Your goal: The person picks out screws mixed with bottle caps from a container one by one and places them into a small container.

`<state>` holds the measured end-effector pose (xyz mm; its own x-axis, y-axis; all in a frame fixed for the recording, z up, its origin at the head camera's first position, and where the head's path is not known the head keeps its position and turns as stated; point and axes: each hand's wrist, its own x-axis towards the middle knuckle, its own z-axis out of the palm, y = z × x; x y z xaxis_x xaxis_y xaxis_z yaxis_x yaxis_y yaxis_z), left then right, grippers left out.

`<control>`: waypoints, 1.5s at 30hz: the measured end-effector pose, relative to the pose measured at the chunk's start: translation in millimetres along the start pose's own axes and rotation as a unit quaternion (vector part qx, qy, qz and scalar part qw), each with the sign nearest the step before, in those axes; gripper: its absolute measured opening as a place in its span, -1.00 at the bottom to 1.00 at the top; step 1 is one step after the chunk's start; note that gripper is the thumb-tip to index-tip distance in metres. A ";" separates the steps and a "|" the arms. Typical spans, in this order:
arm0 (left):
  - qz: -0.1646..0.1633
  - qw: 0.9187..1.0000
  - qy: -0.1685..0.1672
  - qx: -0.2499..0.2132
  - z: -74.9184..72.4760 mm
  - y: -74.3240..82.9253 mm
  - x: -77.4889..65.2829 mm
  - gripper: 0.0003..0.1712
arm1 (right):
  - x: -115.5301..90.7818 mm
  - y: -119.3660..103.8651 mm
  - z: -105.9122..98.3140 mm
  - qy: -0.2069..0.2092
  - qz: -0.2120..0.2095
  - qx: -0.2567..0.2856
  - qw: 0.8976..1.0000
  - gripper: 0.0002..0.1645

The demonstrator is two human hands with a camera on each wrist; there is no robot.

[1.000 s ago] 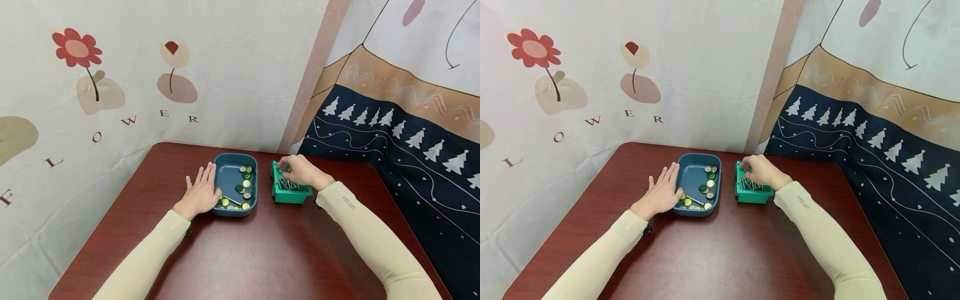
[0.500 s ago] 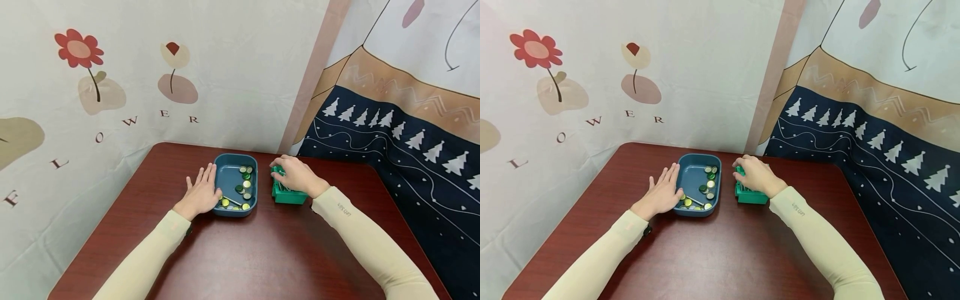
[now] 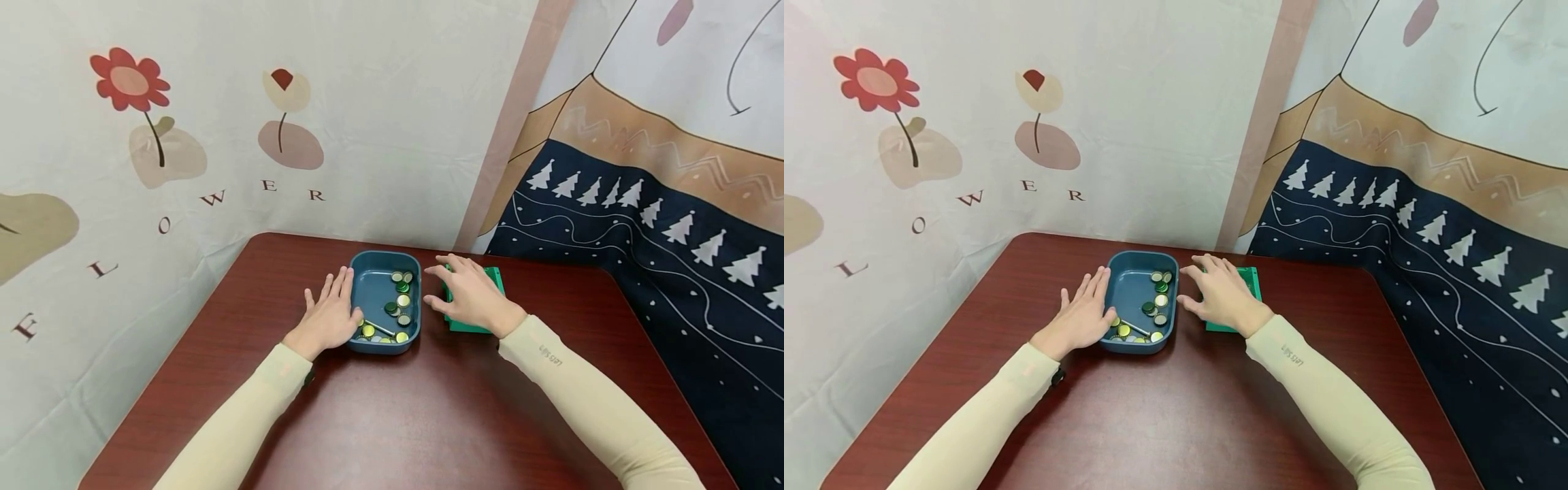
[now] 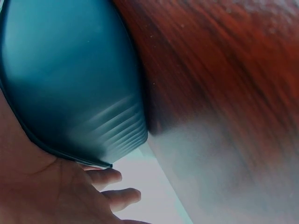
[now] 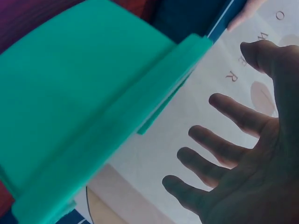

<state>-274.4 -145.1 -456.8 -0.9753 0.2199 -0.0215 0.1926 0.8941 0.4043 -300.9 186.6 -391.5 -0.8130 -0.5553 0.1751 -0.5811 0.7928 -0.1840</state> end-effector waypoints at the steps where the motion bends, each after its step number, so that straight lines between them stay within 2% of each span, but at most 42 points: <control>1: -0.001 1.000 0.000 -0.001 -0.3 0.0 -0.4 0.07 | 0.1 -2.1 1.1 0.001 -0.003 -0.002 1.000 -0.23; 20: 0.002 1.000 -0.004 -0.005 -1.6 -0.2 -4.1 0.06 | 9.7 -37.3 18.1 -0.002 -0.045 -0.024 0.999 -0.10; 25: 0.001 1.000 -0.002 -0.006 -0.7 -0.3 -4.0 0.05 | 12.2 -45.3 22.7 -0.014 -0.050 -0.025 0.998 -0.07; 45: 0.001 1.000 -0.005 -0.007 -0.2 -0.9 -3.6 0.06 | 21.5 -73.9 33.0 -0.045 -0.104 -0.067 0.991 -0.11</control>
<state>-271.1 -146.7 -456.9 -0.9739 0.2253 -0.0293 0.1929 0.8882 0.4170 -276.7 107.8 -406.1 -0.6796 -0.7258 0.1071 -0.7314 0.6815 -0.0227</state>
